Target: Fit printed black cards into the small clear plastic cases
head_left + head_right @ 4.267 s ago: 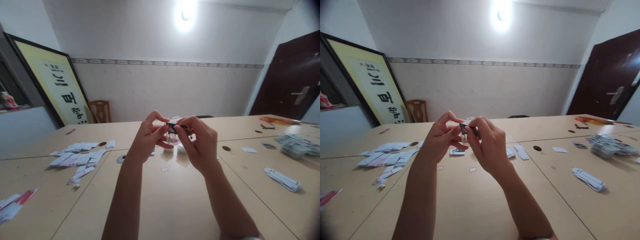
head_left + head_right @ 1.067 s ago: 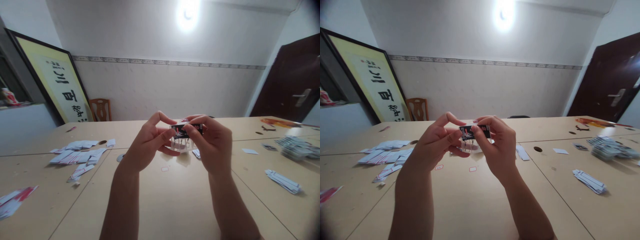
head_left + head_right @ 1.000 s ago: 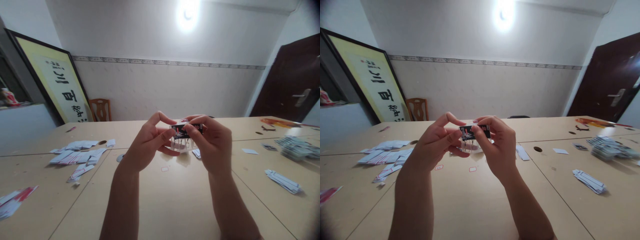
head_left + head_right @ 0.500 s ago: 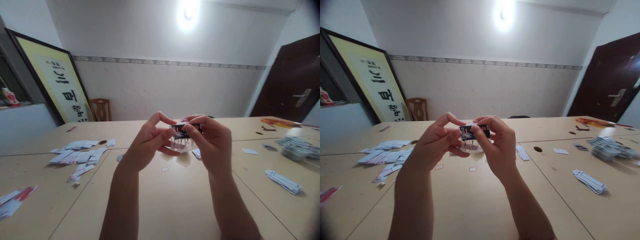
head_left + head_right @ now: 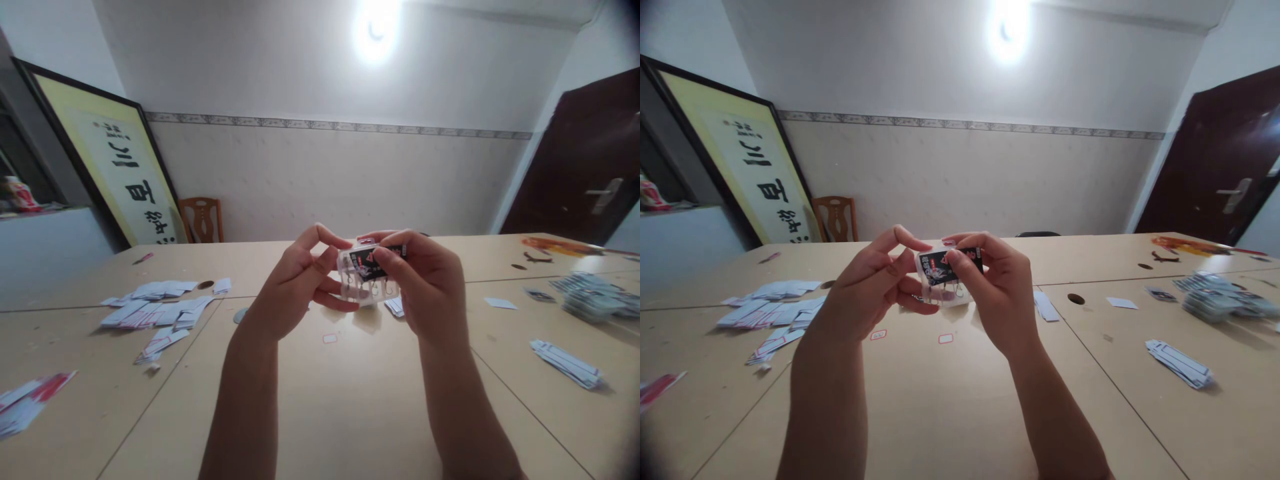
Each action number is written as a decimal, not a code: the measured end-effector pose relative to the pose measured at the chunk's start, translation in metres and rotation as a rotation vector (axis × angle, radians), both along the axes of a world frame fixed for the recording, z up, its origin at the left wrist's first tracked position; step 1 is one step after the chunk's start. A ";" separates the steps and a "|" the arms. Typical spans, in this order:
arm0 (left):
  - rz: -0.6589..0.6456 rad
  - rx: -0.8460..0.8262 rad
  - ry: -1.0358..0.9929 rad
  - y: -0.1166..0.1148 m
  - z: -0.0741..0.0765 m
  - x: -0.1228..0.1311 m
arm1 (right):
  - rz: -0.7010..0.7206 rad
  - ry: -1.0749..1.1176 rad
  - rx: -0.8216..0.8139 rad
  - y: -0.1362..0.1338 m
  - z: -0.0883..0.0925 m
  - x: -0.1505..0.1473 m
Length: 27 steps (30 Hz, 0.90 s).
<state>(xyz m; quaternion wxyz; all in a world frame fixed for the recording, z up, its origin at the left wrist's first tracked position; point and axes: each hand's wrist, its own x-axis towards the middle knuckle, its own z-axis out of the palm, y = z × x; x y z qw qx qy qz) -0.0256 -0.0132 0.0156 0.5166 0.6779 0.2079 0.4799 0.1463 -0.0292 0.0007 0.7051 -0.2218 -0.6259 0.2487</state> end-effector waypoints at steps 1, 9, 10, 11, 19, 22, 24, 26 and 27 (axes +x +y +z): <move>-0.001 -0.001 -0.001 0.000 0.000 0.000 | -0.007 0.000 0.001 0.000 0.000 0.000; -0.081 0.015 0.003 -0.001 0.000 -0.001 | -0.192 -0.044 0.069 0.003 -0.003 -0.004; -0.092 0.019 0.007 0.000 0.000 -0.001 | -0.203 -0.044 0.079 0.003 -0.004 -0.004; -0.105 0.022 0.010 0.000 0.000 -0.001 | -0.214 -0.045 0.089 0.004 -0.004 -0.004; -0.114 0.017 -0.001 0.000 0.001 0.000 | -0.190 -0.011 0.081 0.004 -0.005 -0.004; -0.114 0.009 0.001 0.000 0.001 0.000 | -0.188 -0.016 0.086 0.004 -0.005 -0.004; -0.106 0.008 0.003 0.000 0.001 0.000 | -0.182 -0.028 0.081 0.003 -0.004 -0.004; -0.093 0.007 0.003 0.000 0.000 -0.001 | -0.184 -0.037 0.075 0.002 -0.004 -0.004; -0.086 0.007 0.001 0.000 0.000 -0.001 | -0.191 -0.039 0.076 0.001 -0.003 -0.004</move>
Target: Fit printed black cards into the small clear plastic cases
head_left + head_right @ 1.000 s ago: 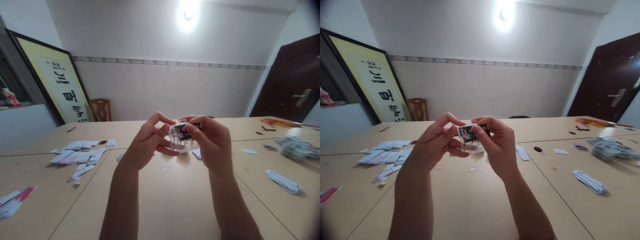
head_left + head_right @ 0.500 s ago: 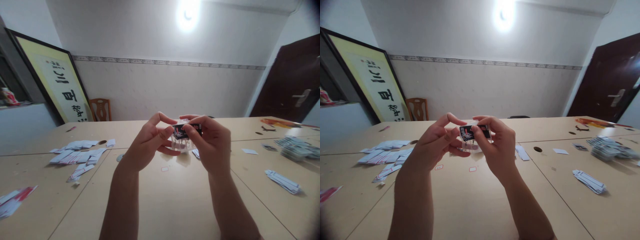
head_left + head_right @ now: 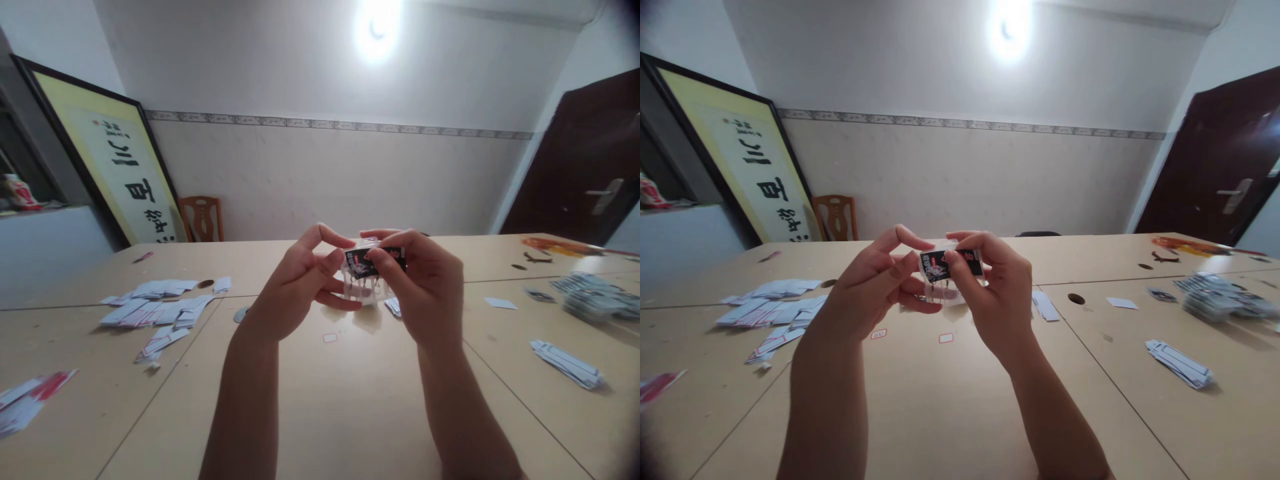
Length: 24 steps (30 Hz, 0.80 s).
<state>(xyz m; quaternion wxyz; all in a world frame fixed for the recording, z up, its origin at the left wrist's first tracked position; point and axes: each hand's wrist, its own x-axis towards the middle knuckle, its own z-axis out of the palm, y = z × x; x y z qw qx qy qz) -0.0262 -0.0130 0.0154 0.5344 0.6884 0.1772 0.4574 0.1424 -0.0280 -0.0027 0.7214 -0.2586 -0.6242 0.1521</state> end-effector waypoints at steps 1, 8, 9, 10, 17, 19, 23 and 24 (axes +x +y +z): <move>0.005 0.002 -0.001 0.000 0.000 0.000 | -0.009 -0.001 0.000 0.000 0.000 0.000; 0.019 -0.009 -0.020 -0.002 0.001 0.002 | -0.043 -0.017 0.068 0.004 -0.002 0.000; 0.017 -0.013 -0.018 -0.002 0.001 0.002 | -0.044 -0.015 0.079 0.005 -0.002 0.000; 0.010 -0.013 -0.016 -0.002 0.001 0.002 | -0.043 -0.012 0.089 0.006 -0.002 0.000; 0.000 -0.009 0.018 -0.002 0.003 0.001 | -0.032 0.004 0.073 0.003 -0.001 -0.001; 0.008 -0.006 0.024 -0.003 0.003 0.002 | -0.030 -0.001 0.047 0.000 0.000 -0.001; 0.026 -0.004 0.030 -0.005 0.004 0.003 | -0.021 0.001 0.029 -0.002 0.001 -0.002; 0.028 -0.005 0.030 -0.005 0.004 0.003 | -0.017 0.003 0.028 -0.002 0.001 -0.002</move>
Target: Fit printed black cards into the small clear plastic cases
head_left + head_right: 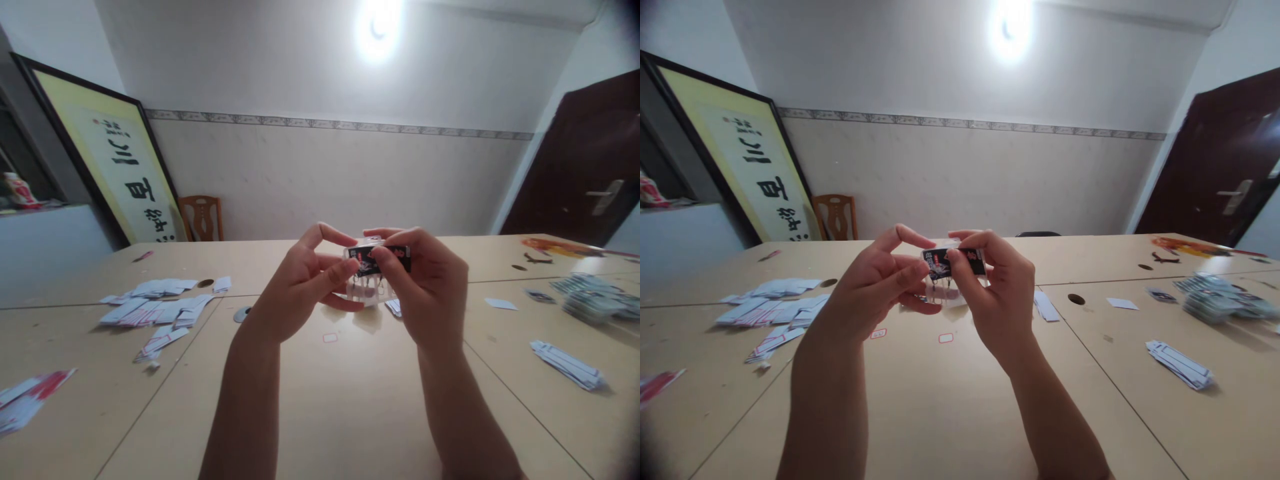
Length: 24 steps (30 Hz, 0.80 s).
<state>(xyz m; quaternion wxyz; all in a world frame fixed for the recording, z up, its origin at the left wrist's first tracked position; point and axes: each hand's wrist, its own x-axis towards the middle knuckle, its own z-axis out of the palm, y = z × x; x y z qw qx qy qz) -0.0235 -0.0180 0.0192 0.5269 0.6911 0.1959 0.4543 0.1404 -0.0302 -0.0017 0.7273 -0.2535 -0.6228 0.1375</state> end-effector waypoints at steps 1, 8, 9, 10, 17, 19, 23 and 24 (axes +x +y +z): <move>0.002 -0.002 0.000 0.000 0.000 0.000 | 0.001 0.002 0.000 0.000 0.000 0.000; -0.007 -0.001 -0.011 0.002 0.000 -0.001 | -0.003 -0.005 -0.001 -0.001 0.000 0.000; -0.009 0.000 -0.012 0.002 0.000 -0.001 | -0.003 -0.004 -0.003 -0.001 0.000 0.000; -0.009 0.002 -0.013 0.002 0.000 -0.001 | -0.003 -0.004 -0.005 -0.001 0.001 0.000; -0.010 0.010 -0.007 0.002 -0.001 -0.001 | 0.011 0.003 -0.019 -0.002 0.001 -0.001; -0.009 0.010 -0.014 0.002 -0.001 -0.001 | 0.007 0.000 -0.024 -0.002 0.001 -0.001; -0.008 0.011 -0.016 0.002 -0.001 -0.001 | 0.007 0.001 -0.020 -0.002 0.000 -0.001; -0.007 0.013 -0.016 0.002 -0.001 0.000 | 0.005 0.002 -0.018 -0.002 0.000 -0.001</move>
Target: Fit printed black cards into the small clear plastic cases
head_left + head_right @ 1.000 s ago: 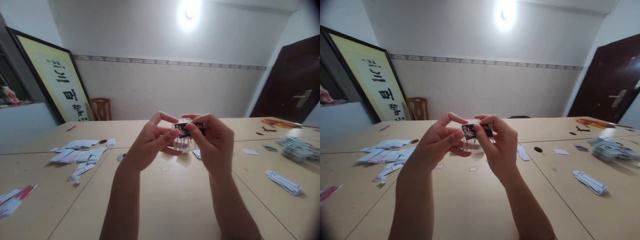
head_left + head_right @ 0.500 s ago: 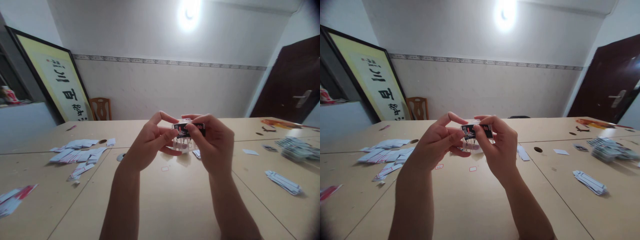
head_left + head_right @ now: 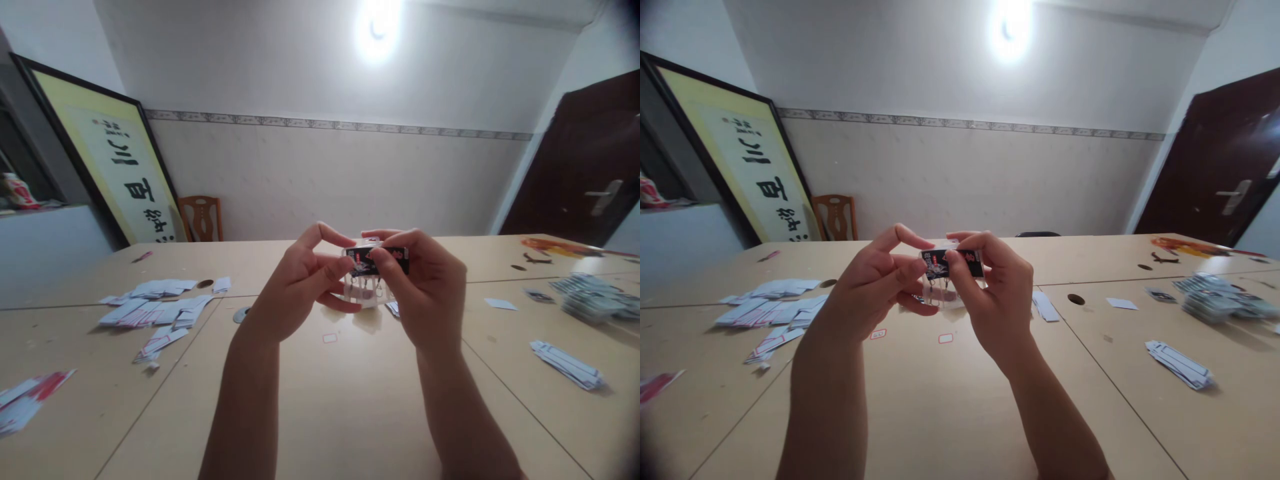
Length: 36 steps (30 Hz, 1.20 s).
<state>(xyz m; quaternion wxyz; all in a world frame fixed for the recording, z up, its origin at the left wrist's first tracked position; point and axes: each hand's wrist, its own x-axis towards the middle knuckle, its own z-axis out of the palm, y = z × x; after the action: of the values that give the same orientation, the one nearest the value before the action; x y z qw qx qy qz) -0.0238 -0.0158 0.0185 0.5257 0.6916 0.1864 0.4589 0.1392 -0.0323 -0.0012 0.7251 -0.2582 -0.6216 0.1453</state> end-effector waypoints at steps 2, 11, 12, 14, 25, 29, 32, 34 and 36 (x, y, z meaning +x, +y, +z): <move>0.008 0.002 -0.001 0.000 0.000 0.000 | -0.010 -0.003 -0.003 0.000 0.000 0.000; -0.018 0.002 -0.007 0.000 0.000 -0.001 | -0.038 -0.019 0.004 0.000 0.000 0.000; -0.016 0.000 -0.007 0.000 0.000 -0.001 | -0.040 -0.023 0.002 0.001 -0.001 0.000; -0.009 -0.003 -0.004 0.000 0.000 -0.001 | -0.035 -0.019 0.011 0.002 -0.002 0.000; 0.025 0.026 0.021 0.002 -0.002 0.000 | -0.092 -0.029 -0.009 0.002 -0.002 0.000; 0.036 0.031 0.027 0.001 -0.002 0.001 | -0.104 -0.041 -0.034 0.003 -0.003 0.000; 0.059 0.047 0.034 0.001 -0.001 0.001 | -0.123 -0.041 -0.028 0.007 -0.005 0.000; 0.090 0.058 0.049 0.000 -0.001 0.002 | -0.136 -0.034 -0.013 0.010 -0.006 0.000; 0.118 0.066 0.062 0.000 -0.001 0.003 | -0.141 -0.032 -0.011 0.012 -0.007 0.000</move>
<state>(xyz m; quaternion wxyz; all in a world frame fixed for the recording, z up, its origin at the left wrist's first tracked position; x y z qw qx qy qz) -0.0211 -0.0160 0.0173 0.4686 0.7101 0.2282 0.4733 0.1397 -0.0200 -0.0086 0.7222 -0.3074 -0.6126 0.0932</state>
